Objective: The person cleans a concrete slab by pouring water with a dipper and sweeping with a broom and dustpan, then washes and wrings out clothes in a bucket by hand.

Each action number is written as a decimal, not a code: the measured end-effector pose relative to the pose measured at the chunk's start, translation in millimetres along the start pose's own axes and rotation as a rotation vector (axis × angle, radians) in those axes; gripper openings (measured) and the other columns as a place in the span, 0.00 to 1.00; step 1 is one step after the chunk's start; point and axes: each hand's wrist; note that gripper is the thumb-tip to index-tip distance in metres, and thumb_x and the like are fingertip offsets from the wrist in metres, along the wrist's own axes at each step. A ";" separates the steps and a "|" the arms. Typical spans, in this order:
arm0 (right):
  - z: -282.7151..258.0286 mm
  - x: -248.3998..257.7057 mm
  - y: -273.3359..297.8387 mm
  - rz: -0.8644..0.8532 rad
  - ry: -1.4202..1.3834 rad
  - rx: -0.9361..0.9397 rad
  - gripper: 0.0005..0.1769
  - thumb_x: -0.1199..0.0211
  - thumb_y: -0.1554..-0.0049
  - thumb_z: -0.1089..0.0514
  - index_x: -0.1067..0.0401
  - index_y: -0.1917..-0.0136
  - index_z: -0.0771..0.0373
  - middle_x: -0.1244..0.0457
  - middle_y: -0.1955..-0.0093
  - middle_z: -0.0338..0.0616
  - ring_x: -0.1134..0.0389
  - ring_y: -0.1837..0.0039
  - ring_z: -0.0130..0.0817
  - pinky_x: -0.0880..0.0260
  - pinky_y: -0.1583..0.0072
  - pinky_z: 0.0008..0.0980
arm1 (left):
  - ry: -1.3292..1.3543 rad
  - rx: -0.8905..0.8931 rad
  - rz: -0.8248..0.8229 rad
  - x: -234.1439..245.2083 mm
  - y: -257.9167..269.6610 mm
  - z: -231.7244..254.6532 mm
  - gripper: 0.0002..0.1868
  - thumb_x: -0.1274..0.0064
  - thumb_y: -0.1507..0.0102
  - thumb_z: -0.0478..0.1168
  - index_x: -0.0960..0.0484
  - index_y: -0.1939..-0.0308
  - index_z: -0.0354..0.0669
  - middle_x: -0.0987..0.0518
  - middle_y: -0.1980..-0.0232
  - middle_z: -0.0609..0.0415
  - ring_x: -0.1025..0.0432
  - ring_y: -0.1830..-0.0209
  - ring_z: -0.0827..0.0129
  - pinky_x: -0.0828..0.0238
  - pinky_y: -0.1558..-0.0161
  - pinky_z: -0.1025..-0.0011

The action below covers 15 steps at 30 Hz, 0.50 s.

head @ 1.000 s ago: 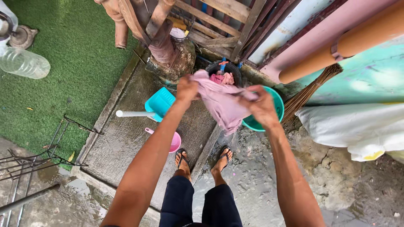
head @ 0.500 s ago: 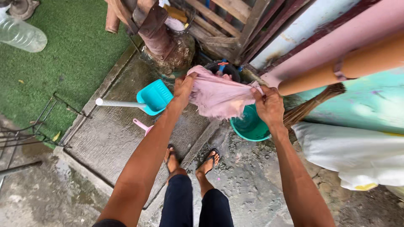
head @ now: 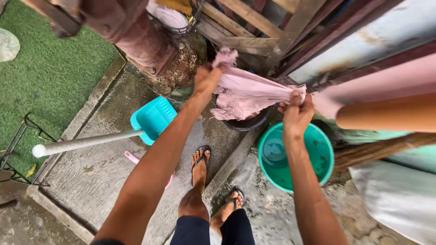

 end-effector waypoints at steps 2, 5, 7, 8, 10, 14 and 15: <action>75.1 -8.0 -36.7 0.025 -0.080 -0.161 0.11 0.42 0.32 0.52 0.33 0.45 0.63 0.36 0.57 0.40 0.33 0.60 0.27 0.27 0.61 0.30 | -0.068 0.129 -0.056 -18.2 -38.8 -44.6 0.17 0.36 0.43 0.48 0.15 0.59 0.40 0.20 0.67 0.55 0.28 0.71 0.69 0.28 0.74 0.67; 183.5 -9.0 -98.5 0.013 0.018 -0.054 0.13 0.41 0.32 0.51 0.33 0.46 0.64 0.35 0.55 0.37 0.29 0.58 0.27 0.25 0.59 0.26 | -0.021 0.233 -0.044 -57.0 -96.7 -110.0 0.16 0.33 0.44 0.44 0.18 0.62 0.36 0.19 0.65 0.55 0.24 0.69 0.72 0.21 0.72 0.73; 236.1 -12.3 -124.4 -0.070 0.080 0.048 0.25 0.35 0.38 0.53 0.40 0.33 0.60 0.34 0.55 0.41 0.32 0.57 0.33 0.35 0.63 0.31 | 0.396 0.056 -0.148 -77.6 -126.5 -148.1 0.14 0.34 0.41 0.44 0.19 0.62 0.37 0.22 0.66 0.56 0.28 0.69 0.72 0.21 0.69 0.68; 253.3 -12.4 -125.3 -0.070 0.085 0.044 0.25 0.35 0.38 0.53 0.40 0.33 0.60 0.34 0.55 0.41 0.32 0.57 0.33 0.35 0.63 0.31 | 0.397 0.062 -0.149 -84.5 -134.4 -165.9 0.14 0.34 0.41 0.44 0.19 0.62 0.37 0.22 0.66 0.56 0.28 0.69 0.72 0.21 0.69 0.68; 261.8 -13.5 -123.8 -0.089 1.025 0.313 0.35 0.30 0.47 0.47 0.37 0.35 0.68 0.32 0.56 0.58 0.29 0.55 0.61 0.27 0.55 0.52 | 0.007 -0.268 0.062 -98.8 -148.7 -185.9 0.18 0.34 0.45 0.38 0.23 0.53 0.42 0.17 0.62 0.52 0.23 0.64 0.68 0.23 0.60 0.65; 245.5 -68.6 -84.8 -0.199 1.121 0.543 0.19 0.36 0.38 0.49 0.31 0.35 0.52 0.31 0.40 0.54 0.28 0.44 0.59 0.26 0.44 0.56 | -0.082 -0.193 0.085 -92.5 -110.3 -230.2 0.09 0.45 0.40 0.35 0.18 0.55 0.44 0.13 0.57 0.51 0.18 0.58 0.65 0.21 0.52 0.68; 236.1 -86.6 -89.0 -0.237 1.201 0.588 0.26 0.35 0.37 0.43 0.34 0.34 0.60 0.32 0.41 0.59 0.29 0.42 0.60 0.28 0.44 0.57 | -0.122 -0.110 0.006 -90.7 -103.9 -235.6 0.10 0.45 0.39 0.36 0.15 0.55 0.46 0.12 0.57 0.50 0.17 0.57 0.64 0.21 0.51 0.69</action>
Point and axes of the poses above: each hand's wrist, its own y-axis away from the middle knuckle, its own x-axis out of the back of the hand, z = x × y
